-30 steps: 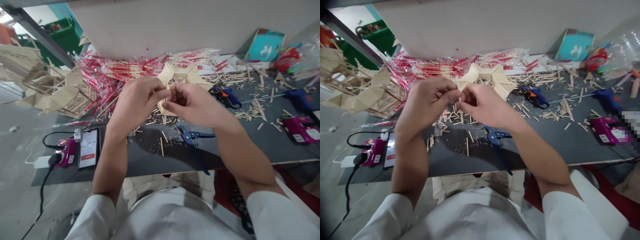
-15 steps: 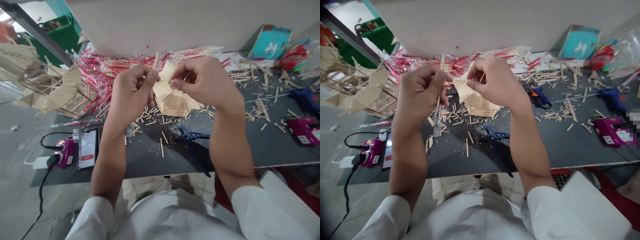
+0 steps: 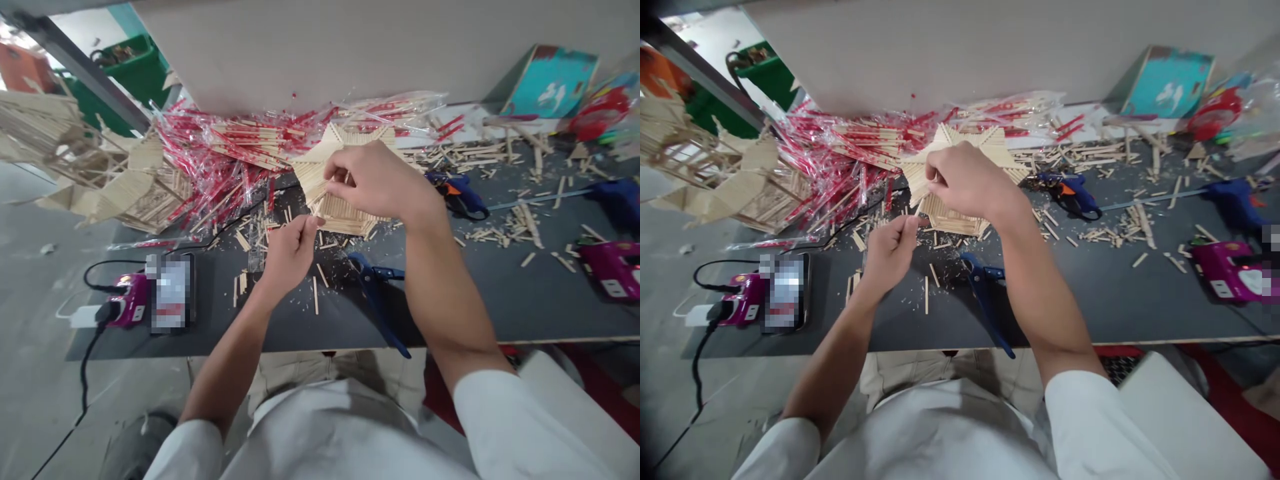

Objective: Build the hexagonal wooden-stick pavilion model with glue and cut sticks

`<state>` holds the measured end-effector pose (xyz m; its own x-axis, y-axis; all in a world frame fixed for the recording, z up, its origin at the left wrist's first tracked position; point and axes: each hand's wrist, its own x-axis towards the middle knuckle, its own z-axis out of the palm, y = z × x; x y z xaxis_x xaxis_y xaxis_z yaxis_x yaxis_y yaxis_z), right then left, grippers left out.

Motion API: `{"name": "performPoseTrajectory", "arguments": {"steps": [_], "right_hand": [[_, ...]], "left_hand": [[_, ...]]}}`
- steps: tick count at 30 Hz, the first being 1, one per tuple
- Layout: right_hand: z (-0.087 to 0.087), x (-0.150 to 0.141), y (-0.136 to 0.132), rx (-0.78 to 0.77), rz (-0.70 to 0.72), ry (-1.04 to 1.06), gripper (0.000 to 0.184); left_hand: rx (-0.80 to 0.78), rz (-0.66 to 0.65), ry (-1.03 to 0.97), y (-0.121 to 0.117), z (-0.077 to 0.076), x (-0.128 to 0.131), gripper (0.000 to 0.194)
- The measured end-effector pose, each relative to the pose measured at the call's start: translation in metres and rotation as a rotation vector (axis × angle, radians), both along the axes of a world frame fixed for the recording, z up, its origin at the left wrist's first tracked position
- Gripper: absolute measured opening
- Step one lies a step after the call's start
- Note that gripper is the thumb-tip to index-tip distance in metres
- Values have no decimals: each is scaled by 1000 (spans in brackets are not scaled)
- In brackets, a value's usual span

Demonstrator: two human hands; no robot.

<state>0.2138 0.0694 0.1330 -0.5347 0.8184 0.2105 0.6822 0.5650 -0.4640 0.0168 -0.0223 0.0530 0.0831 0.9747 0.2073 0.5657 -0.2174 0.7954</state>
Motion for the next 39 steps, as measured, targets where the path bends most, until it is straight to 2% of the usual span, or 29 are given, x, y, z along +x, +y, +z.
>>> {"name": "performPoseTrajectory", "arguments": {"steps": [5, 20, 28, 36, 39], "right_hand": [[-2, -2, 1, 13, 46, -32, 17], [-6, -10, -2, 19, 105, -85, 16], [-8, -10, 1, 29, 116, -93, 24], [-8, -10, 2, -5, 97, -82, 18], [-7, -11, 1, -13, 93, -85, 18]], "left_hand": [[21, 77, 127, 3, 1, 3, 49], [-32, 52, 35, -6, 1, 13, 40], [39, 112, 147, -6, -5, 15, 39], [-75, 20, -62, -7, 3, 13, 42], [-81, 14, -80, -7, 5, 13, 41]]}}
